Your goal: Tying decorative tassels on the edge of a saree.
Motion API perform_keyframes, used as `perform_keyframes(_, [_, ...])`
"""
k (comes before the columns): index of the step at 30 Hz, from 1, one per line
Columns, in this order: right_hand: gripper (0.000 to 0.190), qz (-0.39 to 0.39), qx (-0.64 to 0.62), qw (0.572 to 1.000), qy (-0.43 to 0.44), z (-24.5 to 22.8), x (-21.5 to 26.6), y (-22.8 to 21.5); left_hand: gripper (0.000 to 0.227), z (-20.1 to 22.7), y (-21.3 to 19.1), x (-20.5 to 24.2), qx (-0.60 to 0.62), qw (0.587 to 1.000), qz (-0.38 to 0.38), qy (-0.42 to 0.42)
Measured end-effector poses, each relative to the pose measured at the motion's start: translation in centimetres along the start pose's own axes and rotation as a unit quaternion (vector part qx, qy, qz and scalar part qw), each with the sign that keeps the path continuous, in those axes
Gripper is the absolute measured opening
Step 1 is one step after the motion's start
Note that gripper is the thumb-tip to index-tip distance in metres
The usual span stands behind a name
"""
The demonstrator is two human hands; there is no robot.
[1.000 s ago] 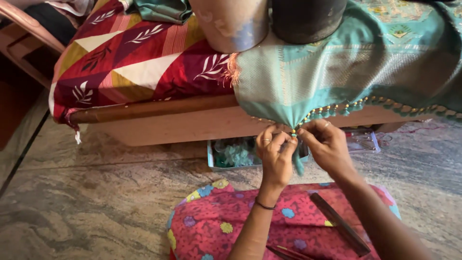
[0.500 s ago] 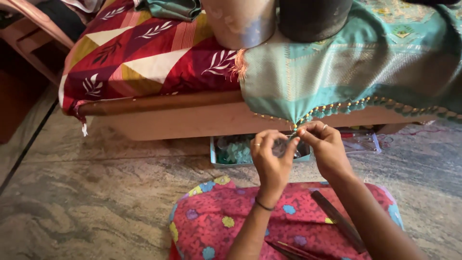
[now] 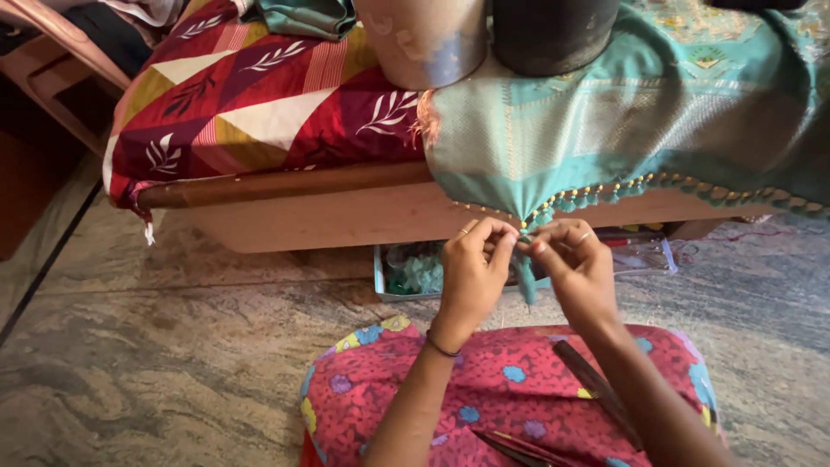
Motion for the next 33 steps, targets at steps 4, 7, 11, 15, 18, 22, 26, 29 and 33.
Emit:
perform_keyframes(4, [0.004,-0.019,0.175,0.977,-0.116,-2.7,0.8,1.4,0.008,-2.3,2.4,-0.1,0.15,0.983,-0.088,-0.059])
perform_keyframes(7, [0.005,-0.004,0.227,0.958,-0.176,-4.1,1.1,2.3,0.008,-0.6,1.1,-0.2,0.092,0.994,-0.05,-0.016])
perform_keyframes(11, [0.012,0.009,0.263,0.929,-0.258,-6.4,2.7,4.5,0.007,2.7,-1.9,0.7,-0.039,0.993,0.083,0.071])
perform_keyframes(15, [0.016,0.012,0.339,0.889,-0.307,-6.7,3.2,4.7,0.008,5.3,-2.9,1.1,-0.115,0.977,0.11,0.144])
perform_keyframes(18, [0.017,0.02,0.335,0.902,-0.271,-6.1,2.8,4.0,0.006,5.7,-1.9,0.6,-0.133,0.973,0.064,0.178])
perform_keyframes(22, [0.017,0.008,0.292,0.924,-0.247,-6.0,2.4,3.9,0.008,-1.8,1.9,-0.6,0.077,0.996,-0.053,-0.015])
perform_keyframes(26, [0.005,0.0,0.293,0.929,-0.228,-4.5,2.0,2.7,0.015,-6.6,4.4,-0.1,0.171,0.965,-0.125,-0.155])
perform_keyframes(29, [0.004,-0.004,0.244,0.949,-0.201,-3.5,1.5,2.3,0.013,-6.2,3.2,-0.7,0.096,0.992,-0.023,-0.081])
perform_keyframes(33, [0.005,-0.01,0.207,0.958,-0.198,-3.1,1.5,2.1,0.012,-3.0,2.0,0.4,-0.029,0.999,0.028,0.007])
Point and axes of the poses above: each hand's wrist, its own x-axis away from the middle knuckle, its own y-axis out of the palm, z = x × y, the point moved 10 cm from there along -x, towards the middle knuckle, and after that the axes turned 10 degrees about -x, right-handed, at the moved point
